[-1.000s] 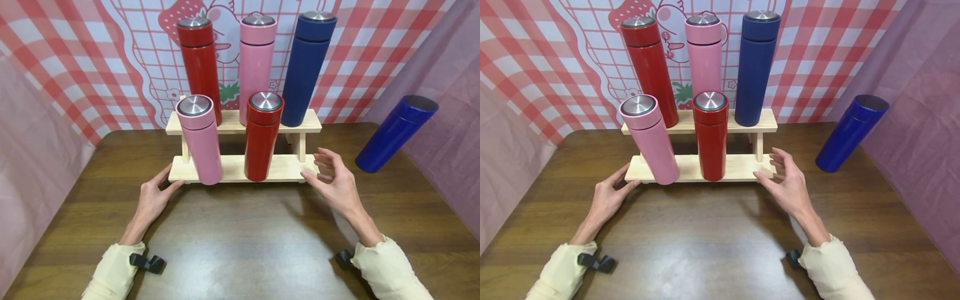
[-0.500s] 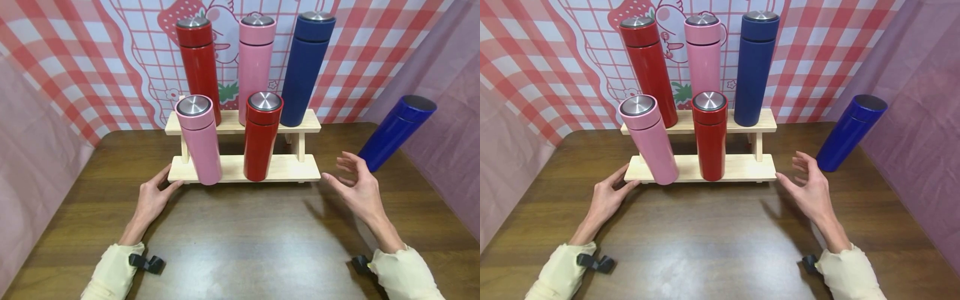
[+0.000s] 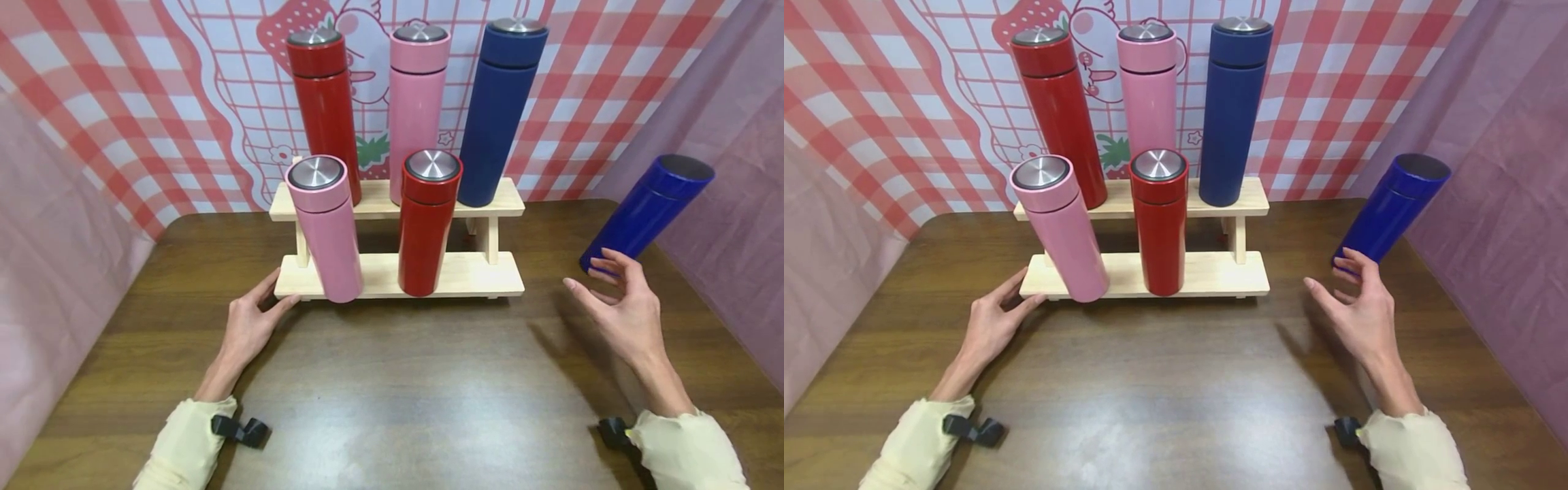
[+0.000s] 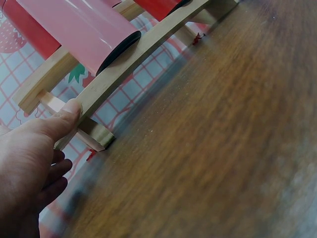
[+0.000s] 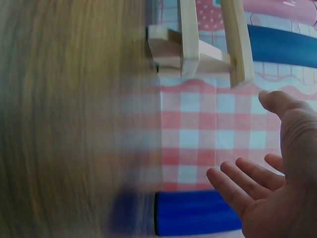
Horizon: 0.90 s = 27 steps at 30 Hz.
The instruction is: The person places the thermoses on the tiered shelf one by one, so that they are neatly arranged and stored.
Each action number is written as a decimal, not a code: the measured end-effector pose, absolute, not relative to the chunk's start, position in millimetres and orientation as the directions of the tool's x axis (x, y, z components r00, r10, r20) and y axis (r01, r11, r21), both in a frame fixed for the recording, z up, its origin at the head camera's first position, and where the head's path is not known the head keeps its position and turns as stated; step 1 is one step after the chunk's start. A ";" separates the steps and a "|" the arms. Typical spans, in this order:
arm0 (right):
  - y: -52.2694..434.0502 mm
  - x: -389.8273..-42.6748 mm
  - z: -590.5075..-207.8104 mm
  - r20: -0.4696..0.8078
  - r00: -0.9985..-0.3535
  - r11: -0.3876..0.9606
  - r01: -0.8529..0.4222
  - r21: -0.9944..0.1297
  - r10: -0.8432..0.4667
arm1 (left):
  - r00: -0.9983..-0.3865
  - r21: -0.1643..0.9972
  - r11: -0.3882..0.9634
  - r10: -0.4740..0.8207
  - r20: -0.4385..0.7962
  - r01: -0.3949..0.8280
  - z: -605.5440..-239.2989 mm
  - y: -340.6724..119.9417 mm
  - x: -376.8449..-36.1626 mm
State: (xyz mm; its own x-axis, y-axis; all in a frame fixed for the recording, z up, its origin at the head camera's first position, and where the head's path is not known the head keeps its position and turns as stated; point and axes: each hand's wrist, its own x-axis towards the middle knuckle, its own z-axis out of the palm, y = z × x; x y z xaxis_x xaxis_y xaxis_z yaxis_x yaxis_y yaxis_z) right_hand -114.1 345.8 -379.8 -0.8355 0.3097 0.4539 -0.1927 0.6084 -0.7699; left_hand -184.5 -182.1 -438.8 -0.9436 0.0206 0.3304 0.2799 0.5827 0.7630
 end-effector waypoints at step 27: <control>410.1 -117.0 -375.3 0.382 -0.772 0.626 0.026 -0.780 0.508 | -0.945 0.766 0.580 0.022 0.326 0.278 -438.4 -182.1 -184.8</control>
